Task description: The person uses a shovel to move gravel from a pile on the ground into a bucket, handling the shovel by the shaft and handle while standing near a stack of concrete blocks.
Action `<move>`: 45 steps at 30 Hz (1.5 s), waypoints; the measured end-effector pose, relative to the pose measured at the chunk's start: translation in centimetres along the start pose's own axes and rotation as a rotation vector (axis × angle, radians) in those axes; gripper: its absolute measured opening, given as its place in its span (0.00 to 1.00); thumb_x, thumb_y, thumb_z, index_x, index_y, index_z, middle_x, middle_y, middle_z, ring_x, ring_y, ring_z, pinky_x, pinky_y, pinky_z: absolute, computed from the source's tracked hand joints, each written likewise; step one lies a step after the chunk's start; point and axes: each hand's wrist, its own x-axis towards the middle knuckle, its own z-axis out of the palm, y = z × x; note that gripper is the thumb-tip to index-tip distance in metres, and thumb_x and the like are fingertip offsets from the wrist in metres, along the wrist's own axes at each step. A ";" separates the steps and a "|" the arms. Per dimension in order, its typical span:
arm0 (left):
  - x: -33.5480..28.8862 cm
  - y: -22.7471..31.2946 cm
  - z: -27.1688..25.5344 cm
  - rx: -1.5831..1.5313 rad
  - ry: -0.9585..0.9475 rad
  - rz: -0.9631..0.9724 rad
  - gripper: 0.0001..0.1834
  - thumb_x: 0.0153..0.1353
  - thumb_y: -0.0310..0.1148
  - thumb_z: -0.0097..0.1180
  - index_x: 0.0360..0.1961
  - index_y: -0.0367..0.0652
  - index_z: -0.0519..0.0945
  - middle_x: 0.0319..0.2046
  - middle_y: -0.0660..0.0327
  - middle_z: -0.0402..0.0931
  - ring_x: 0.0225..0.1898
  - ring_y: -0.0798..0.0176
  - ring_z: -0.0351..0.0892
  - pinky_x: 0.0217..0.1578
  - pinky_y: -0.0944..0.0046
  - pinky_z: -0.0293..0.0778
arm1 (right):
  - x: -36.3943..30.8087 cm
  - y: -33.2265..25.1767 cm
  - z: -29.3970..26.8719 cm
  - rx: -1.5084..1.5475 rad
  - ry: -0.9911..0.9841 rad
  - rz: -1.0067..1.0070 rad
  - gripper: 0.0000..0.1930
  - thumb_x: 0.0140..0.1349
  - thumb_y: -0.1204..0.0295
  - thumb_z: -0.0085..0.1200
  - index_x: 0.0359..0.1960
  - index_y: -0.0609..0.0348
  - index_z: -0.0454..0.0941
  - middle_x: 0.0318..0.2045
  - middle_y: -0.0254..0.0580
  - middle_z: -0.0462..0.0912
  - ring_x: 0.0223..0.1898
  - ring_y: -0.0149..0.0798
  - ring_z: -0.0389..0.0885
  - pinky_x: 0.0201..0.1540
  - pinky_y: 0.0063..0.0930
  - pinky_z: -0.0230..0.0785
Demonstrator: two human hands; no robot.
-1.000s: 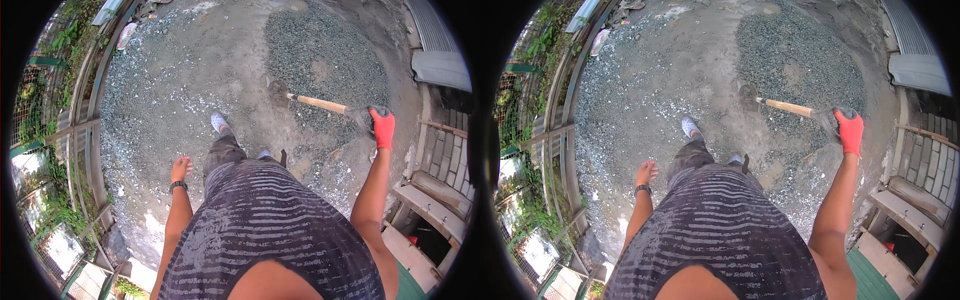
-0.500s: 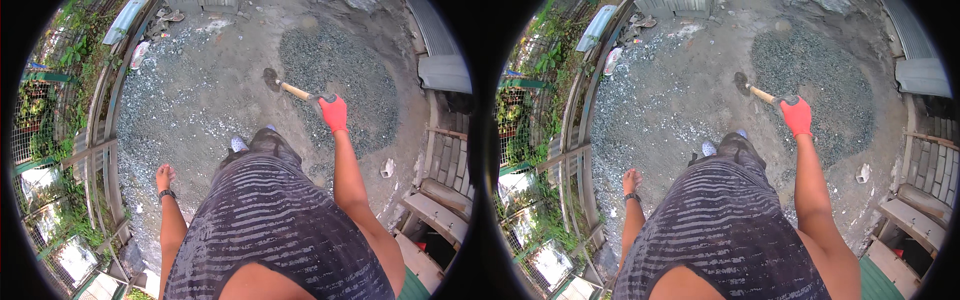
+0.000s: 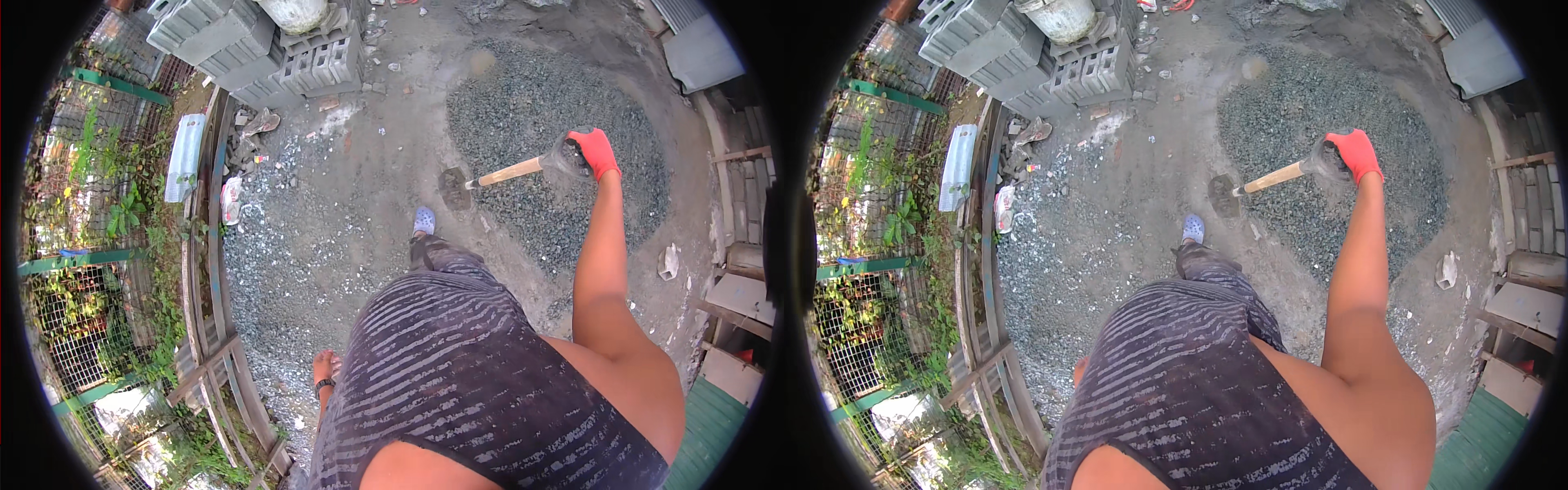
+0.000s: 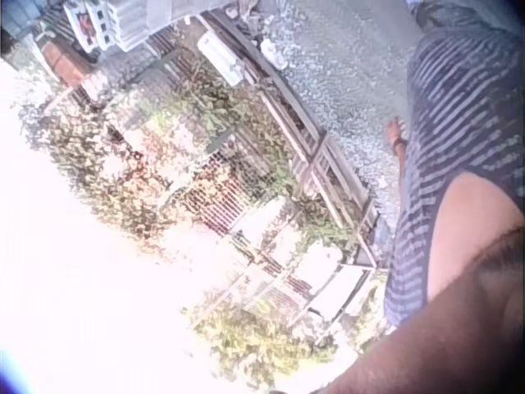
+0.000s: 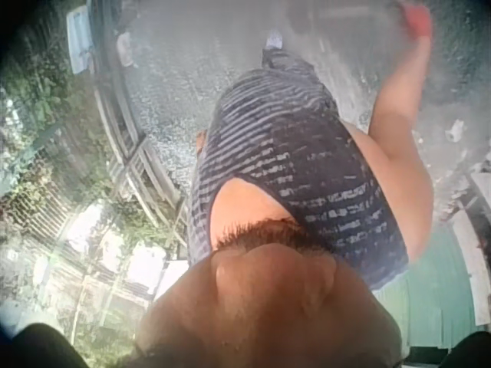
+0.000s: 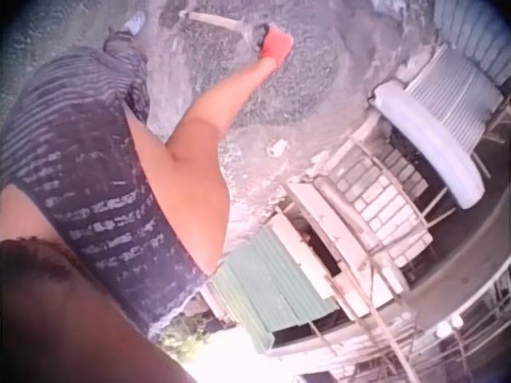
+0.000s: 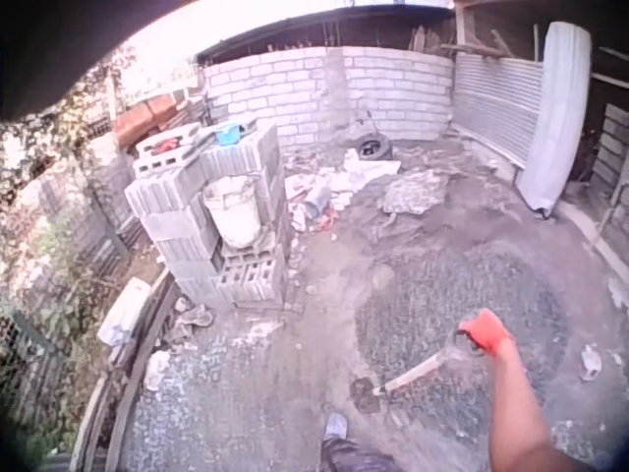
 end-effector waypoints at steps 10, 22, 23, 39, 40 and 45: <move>15.9 33.0 -3.9 -0.261 0.074 0.221 0.13 0.64 0.41 0.53 0.44 0.45 0.76 0.29 0.65 0.80 0.25 0.69 0.79 0.22 0.70 0.68 | 15.1 -10.3 4.9 -0.287 -0.162 -0.110 0.32 0.44 0.54 0.63 0.43 0.74 0.78 0.43 0.64 0.82 0.46 0.55 0.82 0.48 0.38 0.73; 37.4 57.5 -9.0 0.280 -0.200 0.196 0.14 0.63 0.42 0.57 0.43 0.45 0.77 0.30 0.63 0.82 0.25 0.68 0.79 0.22 0.68 0.69 | 20.4 -17.6 7.6 -0.232 -0.228 0.026 0.23 0.42 0.60 0.62 0.36 0.67 0.81 0.33 0.56 0.84 0.36 0.50 0.83 0.42 0.37 0.73; 39.9 58.9 -10.1 0.300 -0.188 0.186 0.14 0.63 0.42 0.56 0.43 0.46 0.77 0.30 0.64 0.82 0.25 0.68 0.79 0.22 0.68 0.70 | 20.7 -17.8 7.4 -0.211 -0.257 0.038 0.21 0.42 0.61 0.62 0.34 0.67 0.81 0.30 0.54 0.84 0.33 0.47 0.83 0.40 0.36 0.73; 55.5 93.6 -9.7 0.280 -0.360 0.381 0.15 0.64 0.38 0.56 0.47 0.41 0.77 0.31 0.61 0.81 0.27 0.67 0.81 0.24 0.70 0.72 | 19.5 -23.1 13.6 -0.122 0.027 0.484 0.21 0.44 0.62 0.64 0.36 0.66 0.82 0.33 0.54 0.84 0.38 0.48 0.84 0.43 0.36 0.73; 55.4 94.5 -9.0 0.379 -0.391 0.429 0.16 0.63 0.39 0.57 0.47 0.40 0.77 0.32 0.61 0.81 0.27 0.67 0.81 0.24 0.69 0.72 | 20.4 -23.2 13.9 -0.184 0.070 0.538 0.22 0.43 0.60 0.64 0.35 0.67 0.81 0.34 0.55 0.84 0.40 0.50 0.83 0.44 0.37 0.73; 55.5 100.5 -6.1 0.639 -0.531 0.505 0.18 0.63 0.40 0.58 0.48 0.39 0.77 0.34 0.59 0.81 0.29 0.66 0.82 0.26 0.69 0.73 | 26.4 -29.1 13.7 -0.190 -0.016 0.491 0.24 0.42 0.56 0.64 0.36 0.64 0.81 0.37 0.56 0.83 0.41 0.54 0.82 0.45 0.38 0.73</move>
